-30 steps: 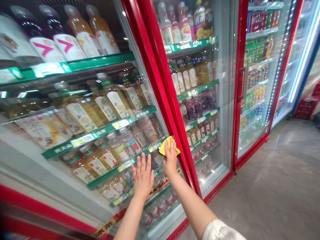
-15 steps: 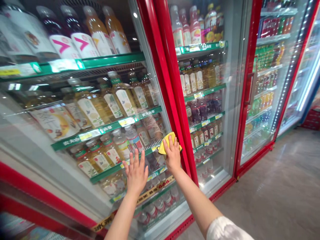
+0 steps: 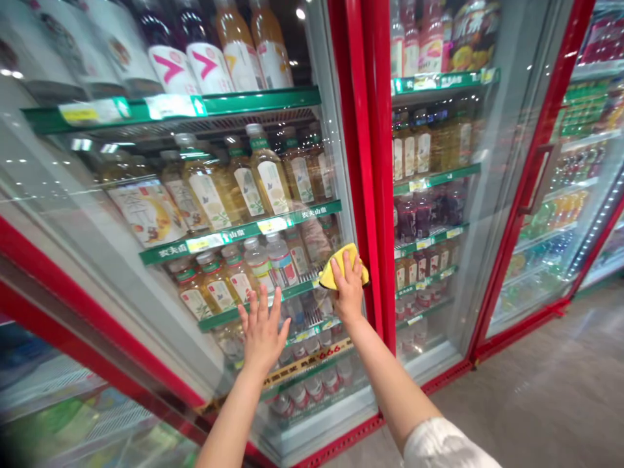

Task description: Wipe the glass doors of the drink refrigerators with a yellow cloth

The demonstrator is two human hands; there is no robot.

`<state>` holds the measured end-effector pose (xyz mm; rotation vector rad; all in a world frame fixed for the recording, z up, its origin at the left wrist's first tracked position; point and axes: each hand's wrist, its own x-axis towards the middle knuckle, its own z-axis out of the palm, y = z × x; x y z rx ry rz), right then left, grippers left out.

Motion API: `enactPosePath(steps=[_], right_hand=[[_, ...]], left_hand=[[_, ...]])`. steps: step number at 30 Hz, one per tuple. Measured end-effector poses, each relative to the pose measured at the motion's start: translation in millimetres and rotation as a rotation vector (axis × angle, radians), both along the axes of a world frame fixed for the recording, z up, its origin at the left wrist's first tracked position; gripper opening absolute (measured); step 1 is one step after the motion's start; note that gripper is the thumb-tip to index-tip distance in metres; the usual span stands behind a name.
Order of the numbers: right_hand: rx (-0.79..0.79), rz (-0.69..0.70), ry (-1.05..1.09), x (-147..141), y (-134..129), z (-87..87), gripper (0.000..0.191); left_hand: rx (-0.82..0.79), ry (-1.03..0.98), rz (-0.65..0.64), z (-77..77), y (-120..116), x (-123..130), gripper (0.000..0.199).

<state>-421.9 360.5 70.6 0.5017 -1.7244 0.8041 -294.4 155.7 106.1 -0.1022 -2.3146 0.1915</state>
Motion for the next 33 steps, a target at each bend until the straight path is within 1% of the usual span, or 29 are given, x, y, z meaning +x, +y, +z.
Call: enactPosePath(steps=[1,3,5,6,7,8,9,11,13,15,16,17,18,20,22,23,25,27,28,30,31,33], right_hand=[[-0.005,-0.004,-0.008,2.1,-8.9,8.8,0.093],[0.077,0.019,0.007,10.3,-24.0,17.3,0.085],[0.208,0.062,0.054,18.6,-27.2,13.1,0.079],[0.247,0.073,0.069,20.6,-23.4,8.3,0.079],[0.25,0.074,0.075,20.7,-16.9,3.5,0.08],[0.217,0.065,0.068,18.8,-9.2,0.2,0.082],[0.151,0.05,0.056,15.4,-1.9,-0.6,0.084],[0.0,0.016,0.018,7.5,5.0,6.3,0.089],[-0.086,-0.009,-0.017,4.2,-3.4,19.8,0.09],[-0.053,-0.01,-0.029,9.2,-23.5,28.6,0.088],[0.004,0.003,-0.024,14.4,-34.4,28.1,0.086],[0.078,0.026,-0.015,20.7,-43.6,24.0,0.083],[0.157,0.053,0.0,27.1,-50.0,16.6,0.081],[0.275,0.096,0.027,37.2,-52.2,-2.7,0.079],[0.275,0.098,0.037,40.6,-44.8,-17.3,0.083],[0.233,0.085,0.033,39.9,-41.0,-19.6,0.084],[0.115,0.042,0.016,36.7,-40.6,-13.1,0.086],[0.023,0.005,-0.006,36.2,-53.5,2.0,0.085],[0.008,-0.003,-0.014,38.2,-63.8,9.2,0.085],[0.038,0.013,-0.003,46.4,-85.4,16.1,0.085],[0.077,0.034,0.016,51.8,-93.7,14.7,0.084],[0.163,0.078,0.063,61.7,-100.8,4.1,0.085]], left_hand=[[0.006,0.002,0.008,1.0,0.1,0.5,0.088],[0.009,0.003,0.018,2.6,1.1,1.4,0.089],[0.003,0.002,0.022,3.1,0.0,3.2,0.091],[0.0,0.002,0.026,3.0,-2.3,4.7,0.092],[0.002,0.004,0.034,2.9,-5.6,6.7,0.093],[0.007,0.009,0.045,2.9,-9.8,8.9,0.094],[0.015,0.016,0.056,3.2,-14.5,11.2,0.095],[0.025,0.023,0.07,4.3,-22.7,15.0,0.097],[0.028,0.024,0.07,5.7,-27.1,17.0,0.099],[0.031,0.024,0.062,6.3,-27.5,17.6,0.099],[0.035,0.025,0.061,6.1,-27.1,17.7,0.099],[0.038,0.027,0.061,5.5,-27.0,18.2,0.099],[0.039,0.028,0.063,4.7,-27.7,19.0,0.098],[0.039,0.027,0.075,3.0,-32.6,22.4,0.098],[0.035,0.024,0.09,2.1,-41.3,27.4,0.098],[0.033,0.023,0.096,2.0,-46.0,30.0,0.098],[0.026,0.016,0.104,2.2,-53.8,34.3,0.097],[0.019,0.004,0.114,2.0,-57.8,36.4,0.096],[0.016,-0.003,0.119,1.6,-58.7,36.7,0.094],[0.007,-0.012,0.119,0.1,-60.2,37.0,0.092],[0.0,-0.013,0.113,-0.6,-61.7,37.4,0.092],[-0.014,-0.015,0.099,-1.4,-67.7,39.8,0.092]])
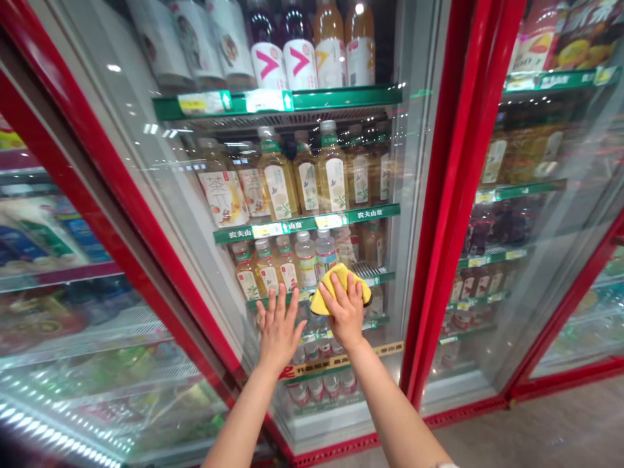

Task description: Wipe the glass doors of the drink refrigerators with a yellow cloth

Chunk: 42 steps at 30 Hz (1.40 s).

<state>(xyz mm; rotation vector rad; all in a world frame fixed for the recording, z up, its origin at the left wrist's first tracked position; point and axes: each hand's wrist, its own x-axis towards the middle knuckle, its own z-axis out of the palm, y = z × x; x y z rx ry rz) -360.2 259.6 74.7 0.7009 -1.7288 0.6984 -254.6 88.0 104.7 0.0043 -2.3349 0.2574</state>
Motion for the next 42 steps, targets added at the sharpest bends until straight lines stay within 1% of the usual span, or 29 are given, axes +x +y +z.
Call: enactPosePath(steps=[2,4,5,7,9,10,11,13,16,18,20,22,24,26,27,29,30,31,33,35,37,39,40,42], right_hand=[[0.061,0.028,0.017,5.2,5.0,-13.2,0.087],[0.052,0.017,-0.002,4.6,13.7,-18.6,0.087],[0.017,0.0,-0.016,3.1,15.9,-16.7,0.086],[-0.085,-0.044,-0.037,1.3,11.4,-5.3,0.085],[-0.158,-0.067,-0.046,4.4,-4.3,8.3,0.084],[-0.16,-0.065,-0.045,8.1,-14.0,12.5,0.085],[-0.135,-0.053,-0.039,12.7,-23.0,13.9,0.084],[-0.033,-0.01,-0.007,21.9,-34.4,7.4,0.084],[0.103,0.033,0.039,27.4,-31.3,-12.0,0.083],[0.116,0.026,0.046,25.0,-26.0,-17.3,0.082],[0.058,0.001,0.039,22.9,-30.2,-11.4,0.081],[-0.033,-0.026,0.014,26.4,-46.4,0.5,0.078],[-0.061,-0.026,-0.008,35.7,-66.7,9.2,0.075],[0.025,0.013,0.003,46.4,-79.2,9.2,0.071],[0.09,0.038,0.019,50.4,-80.2,6.4,0.07],[0.184,0.074,0.056,53.1,-73.4,-0.2,0.07],[0.197,0.075,0.064,51.9,-68.1,-1.6,0.071],[0.178,0.066,0.071,49.6,-63.8,-0.5,0.071],[0.077,0.033,0.08,45.1,-63.8,9.0,0.072],[-0.033,0.009,0.082,45.5,-77.8,23.4,0.071],[-0.071,0.011,0.079,52.9,-98.9,33.0,0.069],[0.0,0.046,0.088,63.9,-115.1,31.9,0.067],[0.062,0.069,0.098,69.1,-118.9,27.8,0.066],[0.182,0.109,0.115,76.0,-118.3,17.6,0.062]], left_hand=[[-0.009,-0.001,-0.001,0.9,-9.2,4.5,0.092],[-0.011,-0.006,0.009,3.2,-18.9,9.8,0.092],[-0.009,-0.01,0.013,4.5,-23.0,12.2,0.091],[-0.005,-0.015,0.015,6.5,-28.9,15.8,0.09],[0.0,-0.015,0.008,7.2,-32.0,17.7,0.09],[0.002,-0.016,0.005,7.1,-33.3,18.5,0.09],[0.005,-0.018,0.003,6.8,-34.7,19.4,0.091],[0.007,-0.023,-0.001,6.1,-39.3,22.4,0.091],[0.005,-0.015,0.01,5.9,-51.1,30.2,0.092],[0.006,-0.003,0.023,6.3,-59.9,36.1,0.091],[0.011,0.004,0.032,6.5,-66.7,40.7,0.09],[0.016,0.004,0.039,6.2,-70.6,43.9,0.089],[0.022,-0.001,0.049,5.3,-72.9,46.7,0.088],[0.028,-0.013,0.06,4.6,-76.4,50.9,0.088],[0.031,-0.019,0.067,4.4,-79.3,53.7,0.088],[0.04,-0.022,0.081,4.3,-87.6,60.3,0.088],[0.045,-0.016,0.089,4.4,-92.7,63.8,0.088],[0.052,-0.005,0.098,4.6,-97.9,67.1,0.088],[0.066,0.019,0.114,5.0,-107.0,72.3,0.088],[0.08,0.033,0.122,5.4,-113.2,75.7,0.089],[0.087,0.037,0.118,5.9,-117.0,78.3,0.09],[0.087,0.038,0.113,6.2,-121.0,81.5,0.092],[0.087,0.039,0.113,6.2,-123.9,83.7,0.092],[0.083,0.042,0.115,5.8,-131.7,88.5,0.091]])
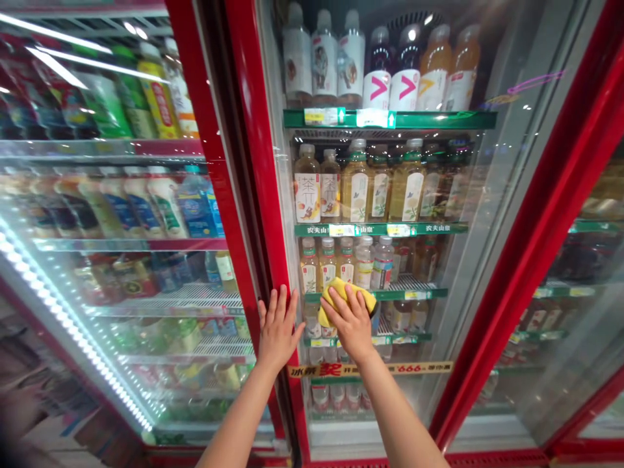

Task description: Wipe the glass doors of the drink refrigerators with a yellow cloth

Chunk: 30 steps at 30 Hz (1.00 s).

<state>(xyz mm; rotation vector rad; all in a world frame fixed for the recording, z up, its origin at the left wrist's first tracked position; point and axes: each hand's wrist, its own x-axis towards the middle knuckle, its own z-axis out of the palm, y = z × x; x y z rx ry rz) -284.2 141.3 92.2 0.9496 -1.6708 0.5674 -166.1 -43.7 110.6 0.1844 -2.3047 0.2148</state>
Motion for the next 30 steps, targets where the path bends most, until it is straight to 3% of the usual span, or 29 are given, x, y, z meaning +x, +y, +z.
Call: enactPosePath(steps=[3,8,11,15,21,26,30], right_hand=[[0.005,-0.002,0.02,1.5,4.3,-3.7,0.057],[-0.157,-0.022,0.063,6.8,-26.2,19.3,0.056],[-0.043,0.032,0.078,15.3,-40.7,17.1,0.048],[0.108,0.066,0.128,17.6,-37.5,7.6,0.039],[-0.026,0.038,0.124,19.5,-56.9,25.0,0.045],[0.187,0.111,0.164,24.9,-63.3,19.7,0.04],[0.256,0.131,0.192,16.2,-64.0,40.4,0.041]], left_hand=[[-0.004,0.008,0.0,-0.9,-13.2,6.4,0.088],[0.001,0.017,-0.023,-1.6,-23.8,11.6,0.088],[-0.009,0.005,-0.041,-2.7,-28.7,15.7,0.087],[-0.023,-0.014,-0.063,-5.7,-39.4,21.4,0.084],[-0.039,-0.016,-0.07,-10.8,-44.7,23.9,0.082],[-0.058,-0.008,-0.096,-18.6,-47.6,26.6,0.081],[-0.039,-0.002,-0.142,-22.7,-52.3,24.4,0.061]])
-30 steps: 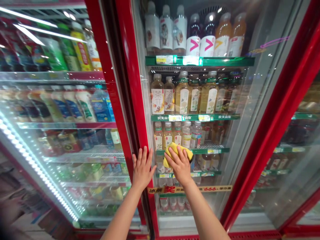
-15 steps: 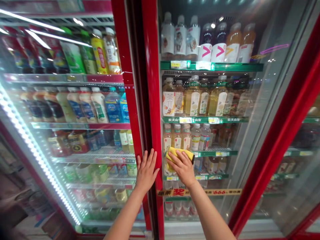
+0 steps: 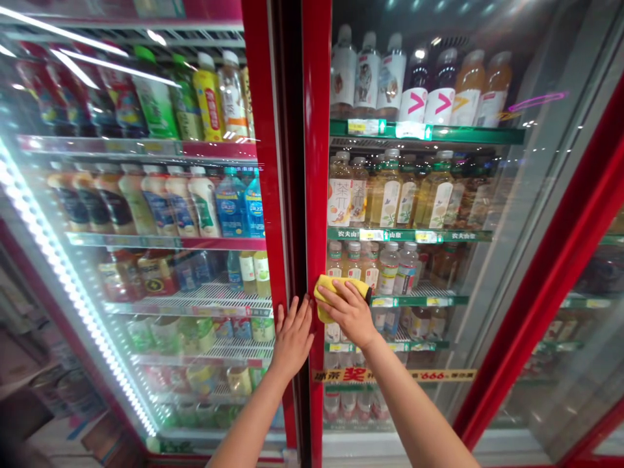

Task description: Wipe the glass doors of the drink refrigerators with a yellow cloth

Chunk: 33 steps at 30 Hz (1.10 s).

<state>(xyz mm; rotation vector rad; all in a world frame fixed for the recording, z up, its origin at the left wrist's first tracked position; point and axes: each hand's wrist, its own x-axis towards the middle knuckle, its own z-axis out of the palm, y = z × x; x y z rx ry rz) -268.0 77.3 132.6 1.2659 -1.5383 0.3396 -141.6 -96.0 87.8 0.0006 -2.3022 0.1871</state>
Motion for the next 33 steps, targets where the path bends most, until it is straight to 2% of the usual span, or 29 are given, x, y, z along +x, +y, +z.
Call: enactPosePath(steps=[2,4,8,10,13,15,17,22,25,27,29,31,33], right_hand=[[-0.006,-0.005,-0.001,-3.8,-4.0,14.7,0.041],[0.0,-0.004,0.012,-4.2,-6.4,22.1,0.041],[0.128,0.035,0.109,1.5,-0.1,19.9,0.034],[0.178,0.048,0.152,3.3,3.2,27.2,0.032],[0.122,0.012,0.141,2.5,0.2,58.5,0.036],[0.042,-0.031,0.102,1.4,-4.8,81.3,0.041],[-0.008,-0.059,0.083,1.7,-7.9,93.6,0.043],[0.095,-0.022,0.17,5.2,-5.1,91.3,0.037],[0.116,-0.004,0.197,3.5,-8.1,112.3,0.034],[0.077,-0.02,0.166,1.4,-12.8,134.5,0.036],[0.029,-0.051,0.109,0.2,-16.1,148.2,0.041],[0.013,-0.064,0.06,0.6,-15.2,143.7,0.045],[0.043,-0.048,0.034,1.4,-9.5,124.0,0.047]], left_hand=[[0.011,0.004,-0.015,-1.2,-1.3,-2.0,0.048],[0.018,0.012,-0.019,-3.4,-1.6,-3.0,0.041],[0.012,0.015,-0.023,-11.1,-1.0,-1.5,0.047],[0.009,0.014,-0.028,-13.4,-0.2,-0.7,0.047],[0.021,0.031,-0.04,-9.9,2.0,-1.9,0.04],[0.029,0.046,-0.051,-4.2,4.2,-3.9,0.042],[0.039,0.058,-0.057,1.2,6.7,-5.8,0.045],[0.051,0.06,-0.06,4.5,9.6,-6.3,0.037],[0.026,0.054,-0.055,8.2,9.1,-6.4,0.047],[0.005,0.05,-0.045,13.4,9.5,-7.5,0.062],[-0.006,0.046,-0.036,17.7,10.9,-9.0,0.072],[-0.001,0.047,-0.032,18.6,12.3,-9.7,0.069],[0.01,0.049,-0.031,15.4,12.6,-9.1,0.057]])
